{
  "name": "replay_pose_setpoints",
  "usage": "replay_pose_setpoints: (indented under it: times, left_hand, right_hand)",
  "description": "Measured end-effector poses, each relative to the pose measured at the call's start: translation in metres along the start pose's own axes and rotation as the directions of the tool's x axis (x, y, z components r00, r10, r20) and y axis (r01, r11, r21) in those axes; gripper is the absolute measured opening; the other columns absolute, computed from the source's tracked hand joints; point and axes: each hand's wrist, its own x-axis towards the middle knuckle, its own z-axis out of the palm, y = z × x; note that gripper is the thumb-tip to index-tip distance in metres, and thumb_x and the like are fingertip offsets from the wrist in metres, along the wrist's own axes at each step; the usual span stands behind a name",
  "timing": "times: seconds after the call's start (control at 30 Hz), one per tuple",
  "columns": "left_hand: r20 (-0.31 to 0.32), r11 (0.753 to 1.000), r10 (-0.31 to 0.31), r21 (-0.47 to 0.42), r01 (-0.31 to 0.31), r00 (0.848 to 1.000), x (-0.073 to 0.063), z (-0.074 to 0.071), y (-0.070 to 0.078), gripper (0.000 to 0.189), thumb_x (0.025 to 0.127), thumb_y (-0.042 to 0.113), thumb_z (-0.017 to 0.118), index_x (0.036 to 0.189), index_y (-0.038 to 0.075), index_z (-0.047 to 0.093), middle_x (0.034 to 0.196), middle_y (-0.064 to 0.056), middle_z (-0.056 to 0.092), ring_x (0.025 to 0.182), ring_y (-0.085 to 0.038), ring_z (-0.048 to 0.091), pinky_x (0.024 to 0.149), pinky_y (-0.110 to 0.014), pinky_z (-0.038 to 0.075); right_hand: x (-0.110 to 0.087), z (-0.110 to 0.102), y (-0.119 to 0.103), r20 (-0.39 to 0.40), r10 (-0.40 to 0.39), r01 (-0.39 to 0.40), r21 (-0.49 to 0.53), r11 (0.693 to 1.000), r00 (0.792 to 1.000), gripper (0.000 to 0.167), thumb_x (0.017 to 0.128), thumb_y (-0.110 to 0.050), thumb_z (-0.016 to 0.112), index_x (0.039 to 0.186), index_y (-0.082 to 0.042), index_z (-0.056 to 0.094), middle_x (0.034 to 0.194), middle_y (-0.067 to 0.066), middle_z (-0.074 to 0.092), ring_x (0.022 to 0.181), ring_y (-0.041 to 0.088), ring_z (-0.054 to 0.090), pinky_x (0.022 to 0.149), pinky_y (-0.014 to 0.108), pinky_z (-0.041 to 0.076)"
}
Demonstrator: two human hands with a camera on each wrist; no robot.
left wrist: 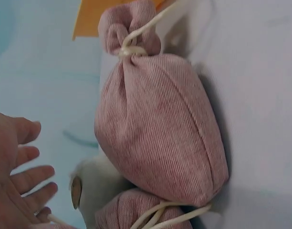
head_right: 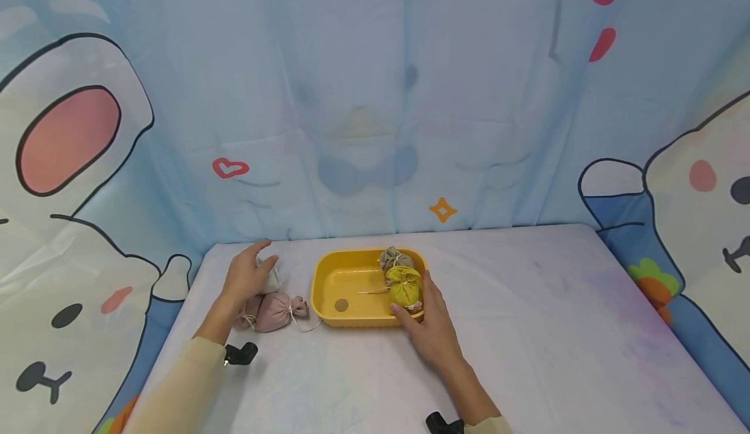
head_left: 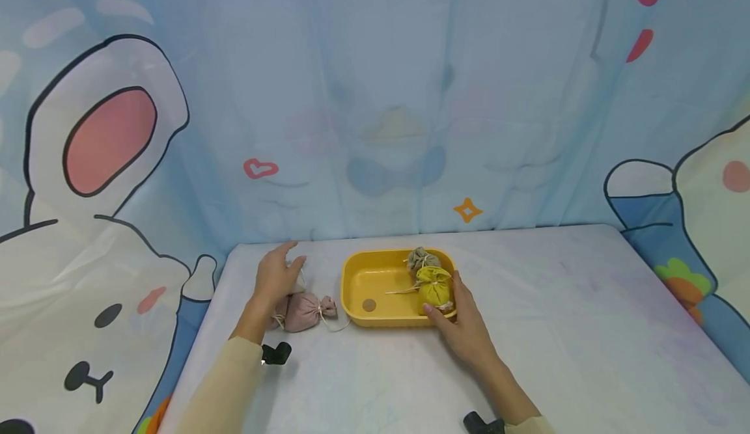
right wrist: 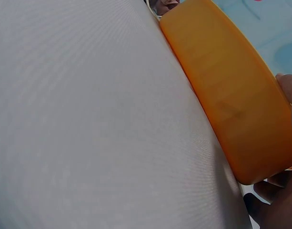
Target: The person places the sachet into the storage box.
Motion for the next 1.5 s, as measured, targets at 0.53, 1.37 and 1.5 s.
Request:
replay_pose_setpoints:
  times: [0.53,1.37,1.5]
  left_hand:
    - [0.075,0.97,-0.223,0.119,0.213,0.972,0.006,-0.001,-0.023,0.056,0.109,0.032,0.048,0.152,-0.004,0.046,0.149,-0.03,0.053,0.138,-0.049,0.051,0.11,-0.065,0.044]
    - [0.077,0.934,-0.351,0.095,0.343,0.933,0.012,0.003,-0.023,0.058,0.107,0.03,0.052,0.154,-0.003,0.041,0.15,-0.028,0.052,0.135,-0.05,0.053,0.109,-0.063,0.045]
    - [0.072,0.935,-0.348,0.097,0.34,0.935,0.014,0.005,-0.023,0.06,0.107,0.028,0.053,0.156,-0.003,0.039,0.151,-0.03,0.051,0.136,-0.051,0.051,0.11,-0.063,0.044]
  right_hand:
    - [-0.001,-0.001,-0.003,0.006,0.017,-0.016,-0.007,1.0,1.0,0.104,0.1,-0.06,0.059,0.168,-0.012,-0.002,0.173,0.023,0.014,0.159,0.044,0.018,0.126,0.065,0.018]
    - [-0.001,0.001,-0.001,0.015,0.034,-0.034,-0.009,0.999,0.999,0.104,0.1,-0.063,0.058,0.168,-0.013,-0.004,0.173,0.023,0.012,0.159,0.045,0.016,0.126,0.065,0.017]
    - [0.0,0.0,-0.003,0.015,0.038,-0.038,-0.006,0.999,0.999,0.104,0.1,-0.064,0.057,0.168,-0.014,-0.004,0.173,0.022,0.011,0.159,0.044,0.015,0.126,0.065,0.017]
